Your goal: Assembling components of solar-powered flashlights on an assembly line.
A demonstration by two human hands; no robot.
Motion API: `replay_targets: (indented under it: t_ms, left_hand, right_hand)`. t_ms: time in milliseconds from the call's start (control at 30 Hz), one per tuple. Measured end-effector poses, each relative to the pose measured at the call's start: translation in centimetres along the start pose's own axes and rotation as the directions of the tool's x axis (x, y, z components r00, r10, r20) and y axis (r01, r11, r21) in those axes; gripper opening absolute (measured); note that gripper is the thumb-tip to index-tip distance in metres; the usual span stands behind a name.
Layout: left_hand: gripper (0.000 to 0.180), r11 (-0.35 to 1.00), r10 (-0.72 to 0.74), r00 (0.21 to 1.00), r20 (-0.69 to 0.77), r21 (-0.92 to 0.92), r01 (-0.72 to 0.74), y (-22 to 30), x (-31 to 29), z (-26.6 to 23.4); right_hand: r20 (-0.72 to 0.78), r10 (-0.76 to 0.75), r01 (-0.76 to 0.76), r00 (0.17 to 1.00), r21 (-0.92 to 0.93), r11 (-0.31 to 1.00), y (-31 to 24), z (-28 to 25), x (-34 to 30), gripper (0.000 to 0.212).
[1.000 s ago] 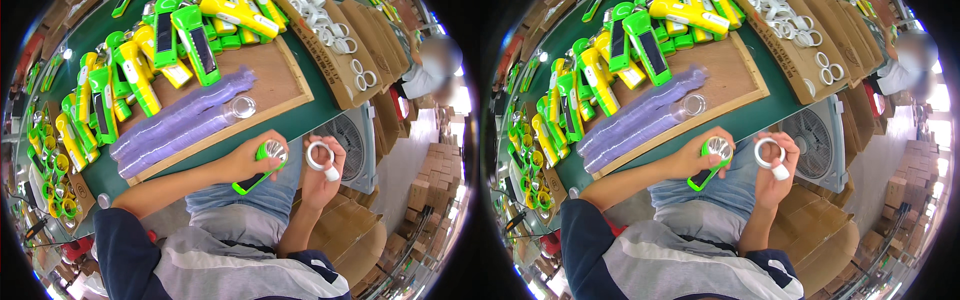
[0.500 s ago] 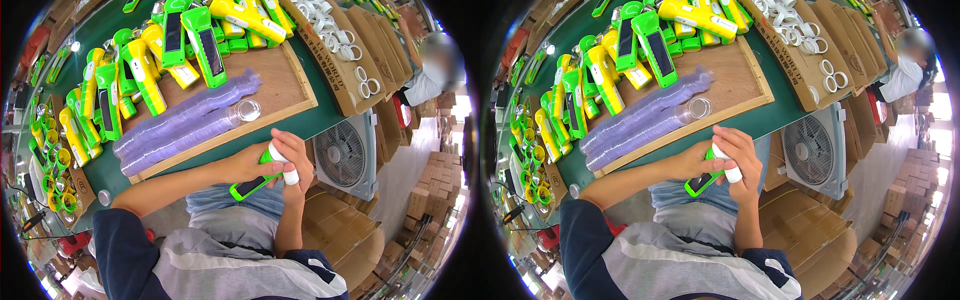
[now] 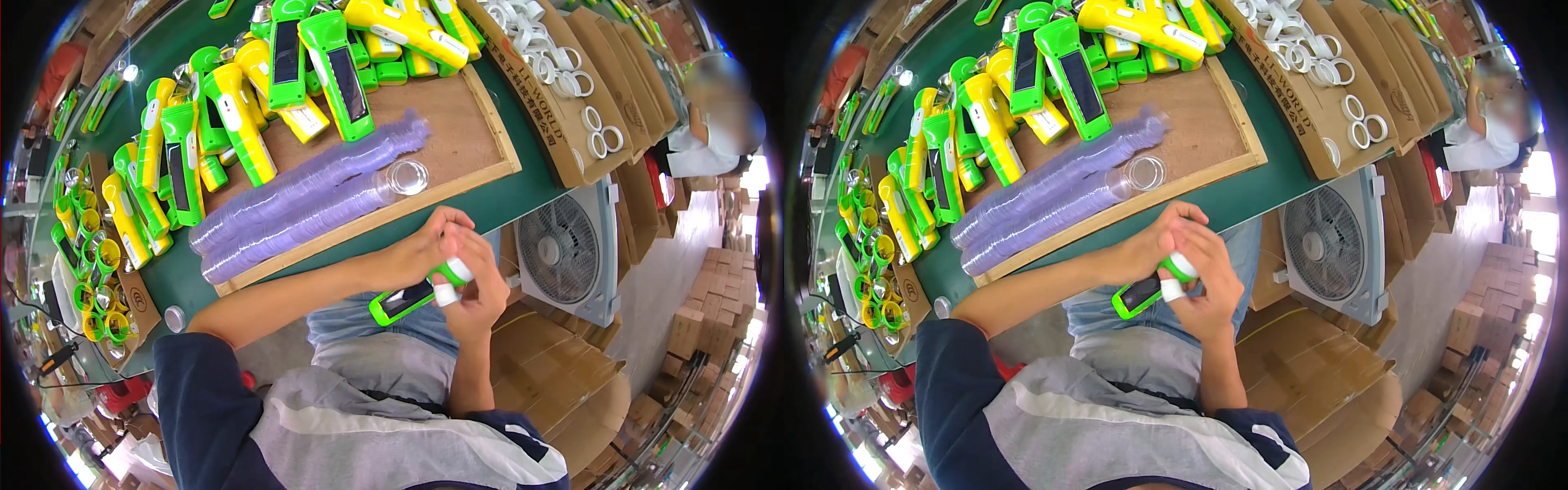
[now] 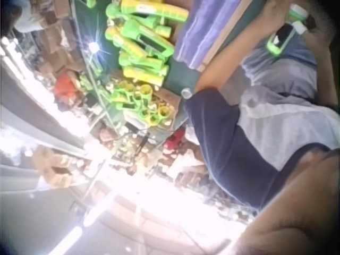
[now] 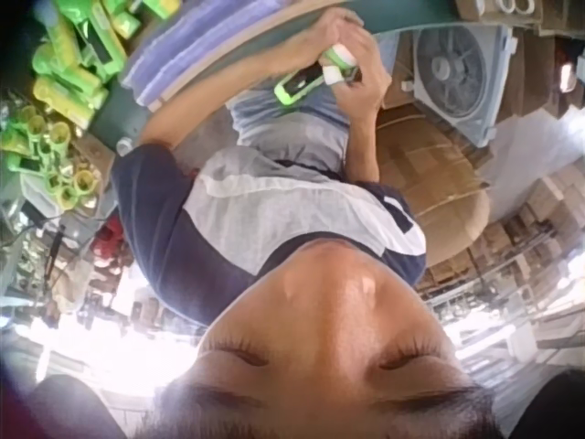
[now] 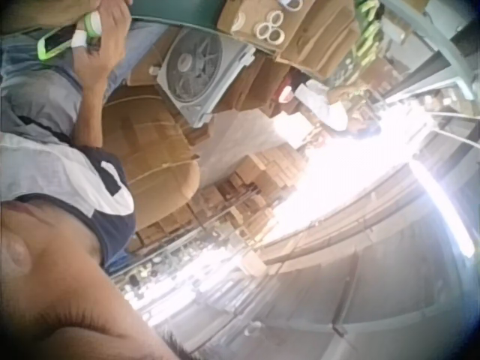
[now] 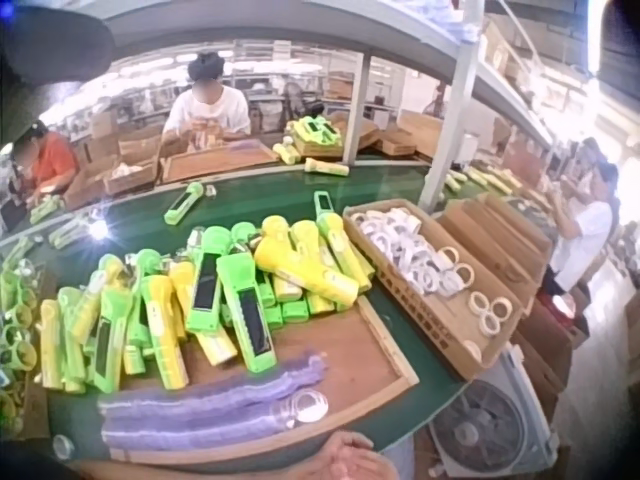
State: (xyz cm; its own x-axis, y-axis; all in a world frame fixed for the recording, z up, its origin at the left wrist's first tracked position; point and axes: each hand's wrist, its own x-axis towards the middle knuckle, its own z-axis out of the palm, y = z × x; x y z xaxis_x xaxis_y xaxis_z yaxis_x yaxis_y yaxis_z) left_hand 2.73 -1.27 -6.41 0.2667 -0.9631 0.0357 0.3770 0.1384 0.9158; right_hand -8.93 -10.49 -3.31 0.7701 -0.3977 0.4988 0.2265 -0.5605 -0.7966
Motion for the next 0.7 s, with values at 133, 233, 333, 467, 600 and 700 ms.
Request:
replay_targets:
  t_ms: [133,233,333,467,600,700]
  left_hand:
    - [0.058,0.942,-0.201,0.972,0.122,-0.248,0.226,3.0,-0.4,1.1]
    - [0.058,0.93,-0.318,0.946,0.061,0.214,0.299,4.5,-0.7,1.9]
    - [0.052,0.941,-0.317,0.941,0.12,0.165,0.296,4.1,-0.8,1.2]
    - [0.048,0.969,-0.198,0.969,0.144,0.179,0.172,2.8,-1.4,1.1]
    - [0.049,0.95,-0.313,0.942,0.123,0.057,0.308,3.8,-1.1,1.4]
    - [0.05,0.894,-0.231,0.973,0.002,0.396,0.211,3.6,-1.9,2.5]
  right_hand:
    - [-0.208,0.247,-0.21,0.946,0.185,0.96,-0.2,-1.2,0.8,0.045]
    - [-0.344,0.286,-0.21,0.894,0.241,0.947,-0.2,-2.7,2.5,0.047]
    - [-0.137,0.099,-0.057,0.986,0.281,0.958,-0.1,-2.7,3.1,0.047]
    - [-0.093,-0.108,0.132,0.99,0.323,0.937,0.5,-2.6,3.4,0.042]
    - [-0.072,0.197,-0.204,0.978,-0.105,0.973,-1.7,-3.0,3.7,0.038]
    - [-0.015,0.235,-0.22,0.972,-0.42,0.881,-5.5,-3.8,3.4,0.037]
